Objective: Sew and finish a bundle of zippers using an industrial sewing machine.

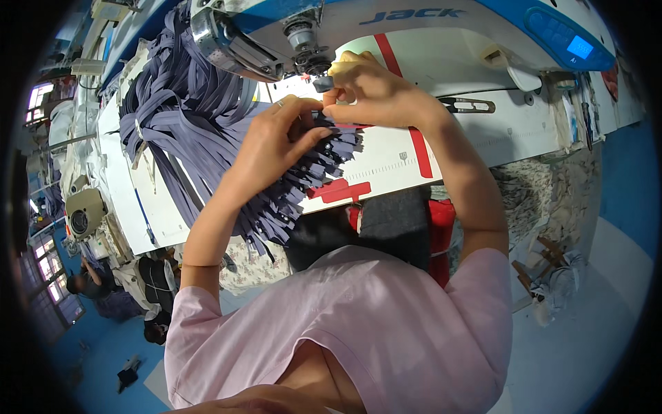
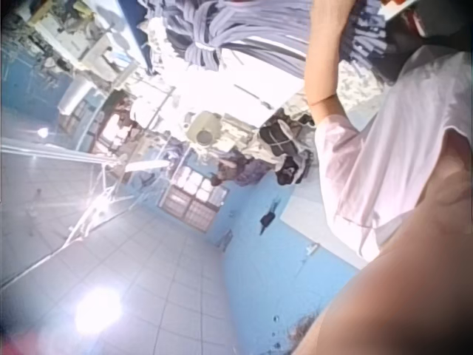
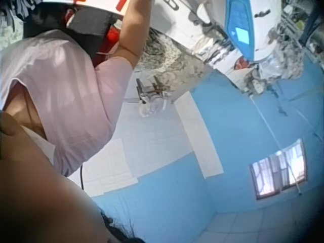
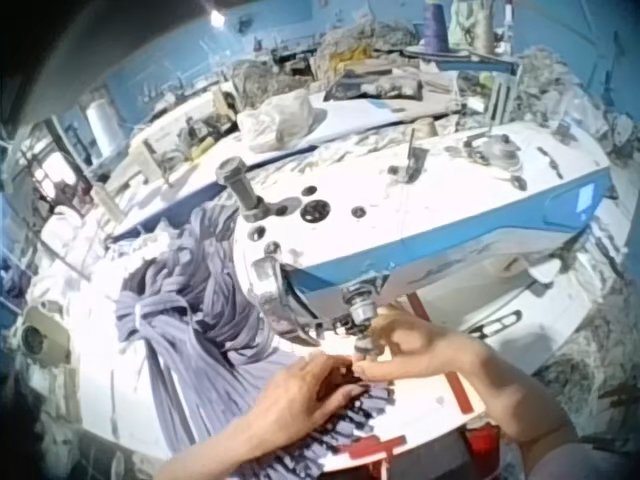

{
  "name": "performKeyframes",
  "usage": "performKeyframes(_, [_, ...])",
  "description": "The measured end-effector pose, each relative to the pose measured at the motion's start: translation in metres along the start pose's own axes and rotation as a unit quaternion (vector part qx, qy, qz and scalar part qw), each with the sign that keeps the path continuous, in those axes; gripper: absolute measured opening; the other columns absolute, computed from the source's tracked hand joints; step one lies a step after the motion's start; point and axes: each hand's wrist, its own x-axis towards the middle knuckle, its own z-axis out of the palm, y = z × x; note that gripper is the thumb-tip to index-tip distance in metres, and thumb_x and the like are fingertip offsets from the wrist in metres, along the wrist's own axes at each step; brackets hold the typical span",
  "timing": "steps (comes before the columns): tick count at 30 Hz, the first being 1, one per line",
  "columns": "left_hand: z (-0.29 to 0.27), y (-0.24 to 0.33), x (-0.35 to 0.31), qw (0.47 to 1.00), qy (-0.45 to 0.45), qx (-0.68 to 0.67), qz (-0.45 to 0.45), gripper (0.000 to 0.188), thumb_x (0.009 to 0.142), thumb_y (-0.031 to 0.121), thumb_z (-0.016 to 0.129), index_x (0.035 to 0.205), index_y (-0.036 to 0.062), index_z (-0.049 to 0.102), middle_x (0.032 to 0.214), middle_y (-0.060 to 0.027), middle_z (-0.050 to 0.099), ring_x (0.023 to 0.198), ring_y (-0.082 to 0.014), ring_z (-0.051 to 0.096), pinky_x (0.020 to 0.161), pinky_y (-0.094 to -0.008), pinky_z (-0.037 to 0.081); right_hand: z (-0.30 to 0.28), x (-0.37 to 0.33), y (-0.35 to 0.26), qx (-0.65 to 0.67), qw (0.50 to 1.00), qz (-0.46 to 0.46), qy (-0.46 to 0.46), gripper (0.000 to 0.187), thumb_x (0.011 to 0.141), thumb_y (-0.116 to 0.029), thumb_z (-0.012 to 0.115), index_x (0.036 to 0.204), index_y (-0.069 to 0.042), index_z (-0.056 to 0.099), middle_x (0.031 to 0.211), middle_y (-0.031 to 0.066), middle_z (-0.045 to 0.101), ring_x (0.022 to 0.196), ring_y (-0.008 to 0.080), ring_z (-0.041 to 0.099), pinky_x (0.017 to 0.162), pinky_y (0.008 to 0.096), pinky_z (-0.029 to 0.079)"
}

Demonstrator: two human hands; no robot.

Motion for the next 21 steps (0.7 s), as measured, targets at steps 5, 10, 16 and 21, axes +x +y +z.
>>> performKeyframes(5, [0.01, -0.005, 0.005, 0.997, 0.059, -0.037, -0.03, 0.021, 0.086, 0.014, 0.073, 0.1, 0.0009, 0.063, 0.08, -0.0149, 0.066, 0.068, -0.0281, 0.065, 0.063, -0.0369, 0.051, -0.007, 0.005, 0.002, 0.058, 0.997, 0.028, -0.049, 0.023, 0.089, -0.021, 0.074, 0.1, -0.005, 0.063, 0.079, 0.0001, 0.053, 0.068, 0.0111, 0.045, 0.058, 0.0264, 0.037])
performKeyframes(10, [0.004, -0.003, 0.002, 0.99, 0.045, -0.095, -0.09, 0.019, 0.086, 0.009, 0.069, 0.1, -0.0001, 0.063, 0.078, -0.0133, 0.066, 0.065, -0.0225, 0.063, 0.062, -0.0337, 0.05, -0.011, 0.001, 0.002, 0.024, 1.0, -0.008, 0.011, 0.031, 0.094, -0.03, 0.065, 0.094, -0.001, 0.056, 0.084, 0.0096, 0.06, 0.075, 0.0209, 0.058, 0.07, 0.0327, 0.047])
performKeyframes(16, [0.004, -0.004, -0.002, 0.977, 0.062, -0.155, -0.132, 0.019, 0.084, 0.008, 0.066, 0.1, -0.0019, 0.061, 0.071, -0.0114, 0.062, 0.06, -0.0179, 0.058, 0.059, -0.0318, 0.048, 0.039, -0.015, -0.026, 0.101, 0.988, 0.067, 0.094, 0.027, 0.103, -0.025, 0.056, 0.113, -0.002, 0.063, 0.075, 0.0075, 0.061, 0.068, 0.0123, 0.053, 0.063, 0.0307, 0.044])
performKeyframes(21, [0.0, -0.001, -0.003, 0.972, 0.069, -0.173, -0.143, 0.019, 0.087, 0.01, 0.062, 0.099, -0.0041, 0.06, 0.07, -0.0127, 0.062, 0.058, -0.0181, 0.054, 0.057, -0.0344, 0.045, 0.056, -0.014, -0.052, 0.088, 0.972, 0.129, 0.174, 0.022, 0.099, -0.019, 0.06, 0.101, 0.002, 0.065, 0.073, 0.0166, 0.065, 0.063, 0.0254, 0.062, 0.061, 0.037, 0.048])
